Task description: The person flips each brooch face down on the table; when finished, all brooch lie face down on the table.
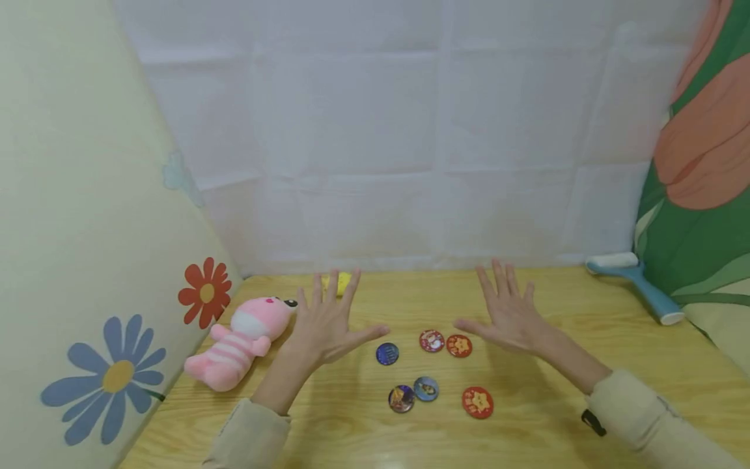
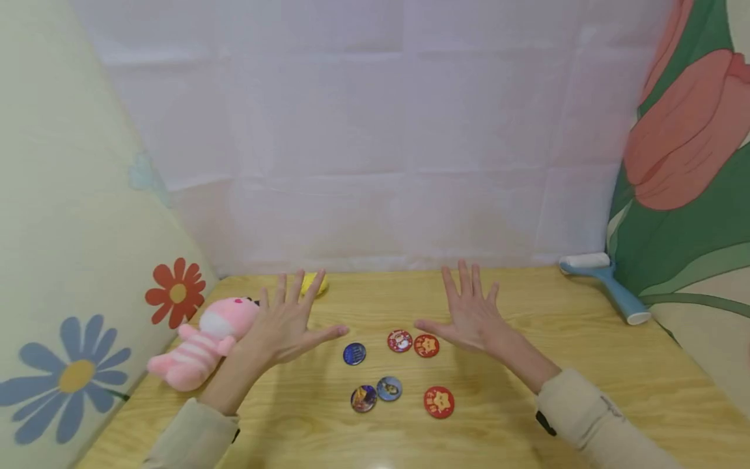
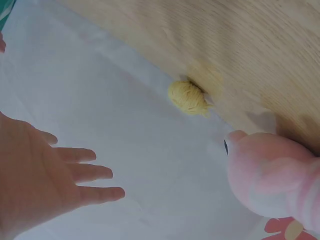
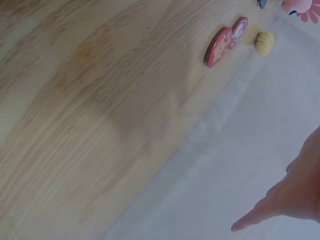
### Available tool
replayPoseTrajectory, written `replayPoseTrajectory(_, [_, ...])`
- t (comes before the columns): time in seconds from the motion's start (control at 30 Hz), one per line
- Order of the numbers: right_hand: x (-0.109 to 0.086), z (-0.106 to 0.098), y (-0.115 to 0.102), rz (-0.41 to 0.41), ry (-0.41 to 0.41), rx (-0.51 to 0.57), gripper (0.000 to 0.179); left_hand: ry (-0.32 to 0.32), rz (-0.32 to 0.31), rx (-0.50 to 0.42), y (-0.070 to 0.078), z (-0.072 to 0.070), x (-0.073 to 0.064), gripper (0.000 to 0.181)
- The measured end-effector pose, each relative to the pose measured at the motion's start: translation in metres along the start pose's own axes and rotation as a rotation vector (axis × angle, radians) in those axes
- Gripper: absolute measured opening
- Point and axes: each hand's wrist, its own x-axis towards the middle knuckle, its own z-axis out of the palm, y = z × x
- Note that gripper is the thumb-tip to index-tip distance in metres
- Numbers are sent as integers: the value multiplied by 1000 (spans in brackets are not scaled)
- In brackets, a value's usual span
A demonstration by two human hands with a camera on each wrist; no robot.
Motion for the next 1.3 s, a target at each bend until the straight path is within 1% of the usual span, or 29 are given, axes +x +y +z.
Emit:
replayPoseTrajectory(0.1, [4,0,-4,-28,-7,12,106,-19,12,-62,-1,3,-2,108])
replayPoseTrajectory(0.17, [9,1,-12,-78,-21,44,99,-59,18,-166,-3,9,-4,105])
replayPoseTrajectory(0.23, [16,6,-22,-155,-56,86,86,-119,11,-289,-7,20,-7,102])
replayPoseTrajectory(0.3, [22,15,-33,-240,-112,137,69,-172,0,-387,-12,36,-10,99])
replayPoseTrajectory(0.33, [24,21,-39,-284,-144,147,62,-192,-11,-419,-13,44,-12,98])
replayPoseTrajectory(0.37, [27,28,-44,-323,-173,149,56,-209,-18,-439,-14,52,-13,96])
replayPoseTrajectory(0.43, [31,40,-55,-369,-232,157,51,-227,-10,-474,-14,66,-14,91])
replayPoseTrajectory(0.5, [35,50,-64,-400,-259,144,52,-233,5,-491,-12,77,-15,86])
replayPoseTrajectory(0.53, [37,55,-68,-413,-258,129,53,-238,19,-501,-11,81,-15,80])
replayPoseTrajectory(0.57, [39,59,-72,-418,-249,109,54,-241,35,-505,-10,83,-15,73])
replayPoseTrajectory(0.63, [42,64,-78,-431,-225,62,55,-224,70,-491,-8,86,-14,61])
replayPoseTrajectory(0.67, [44,65,-81,-432,-220,44,55,-216,86,-480,-7,86,-14,53])
replayPoseTrajectory(0.7, [45,67,-84,-430,-227,28,56,-203,104,-463,-6,87,-14,49])
replayPoseTrajectory(0.77, [47,71,-88,-420,-261,10,57,-184,128,-423,-5,87,-16,45])
replayPoseTrajectory(0.83, [48,74,-90,-409,-304,22,58,-165,146,-385,-4,87,-16,45])
replayPoseTrajectory(0.9, [47,77,-90,-405,-332,42,54,-141,163,-342,-3,88,-16,46])
replayPoseTrajectory(1.0, [44,83,-87,-403,-315,68,48,-121,194,-301,0,91,-11,30])
replayPoseTrajectory(1.1, [43,87,-82,-383,-290,73,43,-109,237,-302,5,92,-4,18])
replayPoseTrajectory(1.2, [44,87,-81,-368,-260,54,42,-94,258,-311,9,92,0,14])
replayPoseTrajectory(1.3, [47,85,-85,-383,-246,16,38,-74,260,-284,9,91,-1,16])
